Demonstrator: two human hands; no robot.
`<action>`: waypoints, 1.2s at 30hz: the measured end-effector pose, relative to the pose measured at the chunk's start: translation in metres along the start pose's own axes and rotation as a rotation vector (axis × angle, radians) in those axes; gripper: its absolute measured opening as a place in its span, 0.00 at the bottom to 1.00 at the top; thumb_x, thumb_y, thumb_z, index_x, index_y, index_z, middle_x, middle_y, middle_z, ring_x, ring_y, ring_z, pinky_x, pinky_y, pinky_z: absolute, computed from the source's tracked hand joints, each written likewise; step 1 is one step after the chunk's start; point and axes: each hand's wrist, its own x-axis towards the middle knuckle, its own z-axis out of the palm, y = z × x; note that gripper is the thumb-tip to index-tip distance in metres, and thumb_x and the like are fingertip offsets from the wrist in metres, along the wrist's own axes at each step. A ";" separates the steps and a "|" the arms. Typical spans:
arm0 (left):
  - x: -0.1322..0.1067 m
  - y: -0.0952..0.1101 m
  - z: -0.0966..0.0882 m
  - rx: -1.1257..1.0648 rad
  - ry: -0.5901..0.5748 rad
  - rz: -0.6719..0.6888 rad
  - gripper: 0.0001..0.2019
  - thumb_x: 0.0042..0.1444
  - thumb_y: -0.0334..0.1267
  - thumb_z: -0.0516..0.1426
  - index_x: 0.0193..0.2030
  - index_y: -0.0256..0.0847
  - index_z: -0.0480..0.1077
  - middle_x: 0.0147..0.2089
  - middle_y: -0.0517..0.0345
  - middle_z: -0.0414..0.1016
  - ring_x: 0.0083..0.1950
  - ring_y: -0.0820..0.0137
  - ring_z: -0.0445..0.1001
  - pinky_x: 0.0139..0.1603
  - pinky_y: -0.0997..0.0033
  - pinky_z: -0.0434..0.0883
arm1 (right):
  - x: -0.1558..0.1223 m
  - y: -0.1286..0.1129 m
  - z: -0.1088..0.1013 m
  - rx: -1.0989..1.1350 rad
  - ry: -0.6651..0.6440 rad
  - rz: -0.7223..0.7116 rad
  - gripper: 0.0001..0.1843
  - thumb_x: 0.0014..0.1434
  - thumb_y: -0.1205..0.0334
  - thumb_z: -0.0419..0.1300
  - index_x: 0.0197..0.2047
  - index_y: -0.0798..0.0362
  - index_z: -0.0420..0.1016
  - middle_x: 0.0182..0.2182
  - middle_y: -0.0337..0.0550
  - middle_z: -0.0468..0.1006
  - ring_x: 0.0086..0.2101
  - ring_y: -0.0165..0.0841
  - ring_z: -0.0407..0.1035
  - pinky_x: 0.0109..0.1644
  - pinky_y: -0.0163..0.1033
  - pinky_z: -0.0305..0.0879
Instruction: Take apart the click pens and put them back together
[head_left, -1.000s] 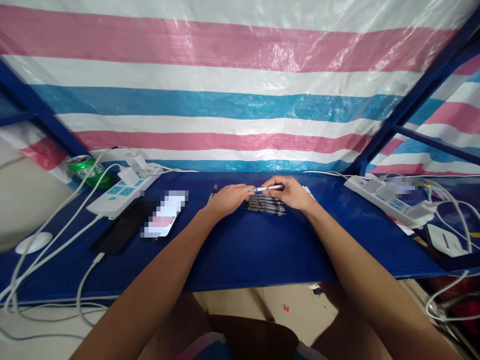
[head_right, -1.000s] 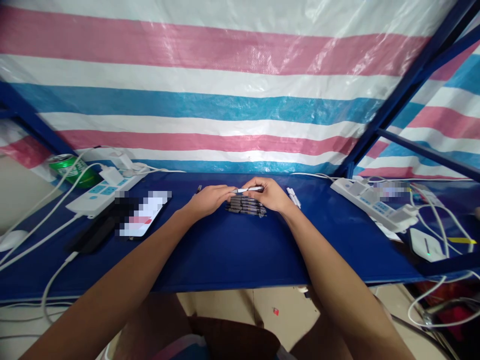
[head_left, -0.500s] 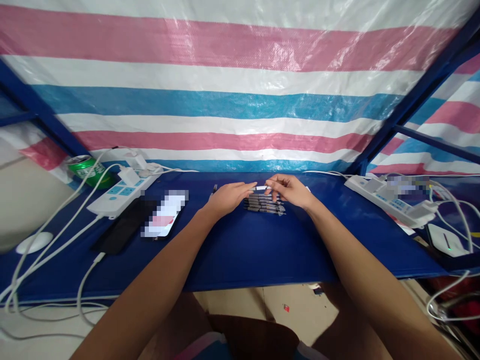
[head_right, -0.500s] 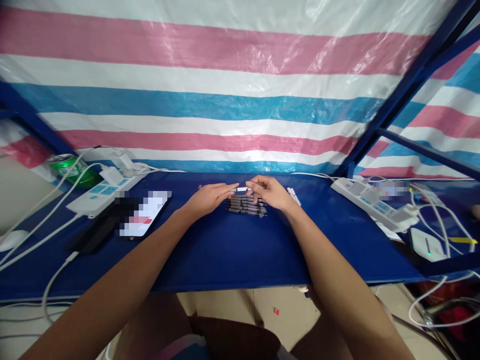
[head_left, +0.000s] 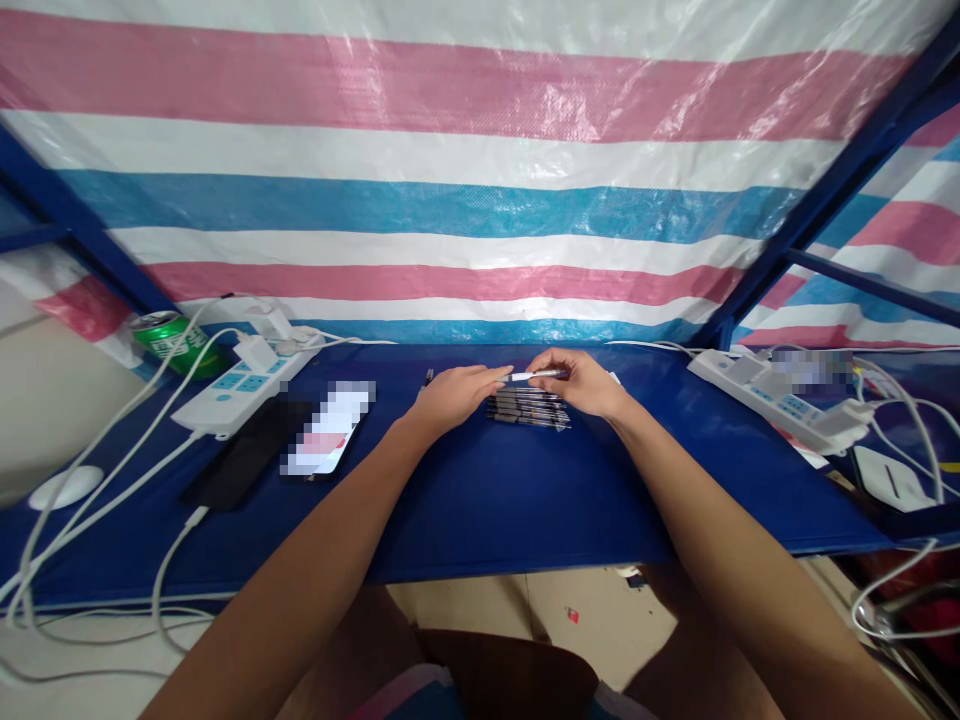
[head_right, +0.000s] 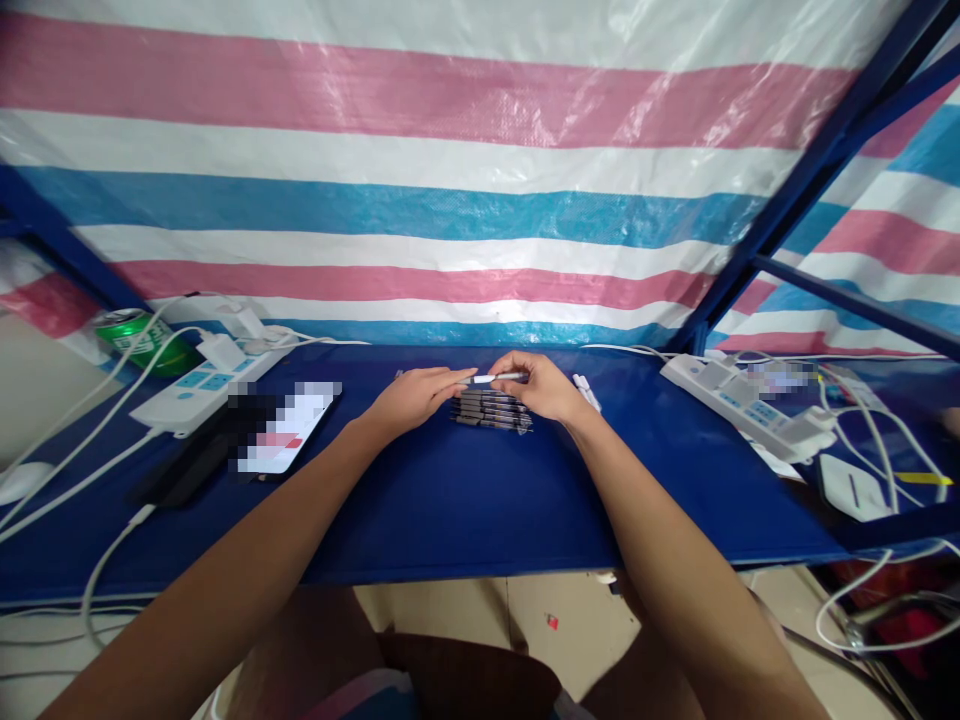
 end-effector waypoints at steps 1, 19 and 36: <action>0.000 0.000 0.000 0.001 0.001 -0.002 0.24 0.77 0.47 0.46 0.74 0.51 0.68 0.64 0.53 0.79 0.62 0.57 0.78 0.63 0.58 0.73 | 0.000 0.000 0.000 -0.007 0.006 -0.001 0.17 0.62 0.44 0.69 0.43 0.50 0.81 0.39 0.44 0.83 0.37 0.36 0.77 0.45 0.44 0.74; 0.002 0.011 -0.008 -0.066 0.147 0.082 0.20 0.77 0.43 0.48 0.66 0.47 0.75 0.54 0.49 0.75 0.57 0.59 0.71 0.61 0.57 0.70 | -0.001 -0.001 0.003 -0.023 0.088 0.006 0.22 0.64 0.41 0.67 0.51 0.49 0.80 0.41 0.46 0.86 0.30 0.35 0.77 0.39 0.44 0.76; 0.002 0.003 -0.001 -0.023 0.210 -0.029 0.16 0.72 0.43 0.54 0.58 0.45 0.80 0.54 0.49 0.75 0.58 0.57 0.70 0.62 0.54 0.71 | 0.001 0.004 -0.010 -0.054 0.170 -0.088 0.14 0.58 0.51 0.72 0.43 0.49 0.81 0.41 0.44 0.83 0.40 0.38 0.77 0.48 0.46 0.74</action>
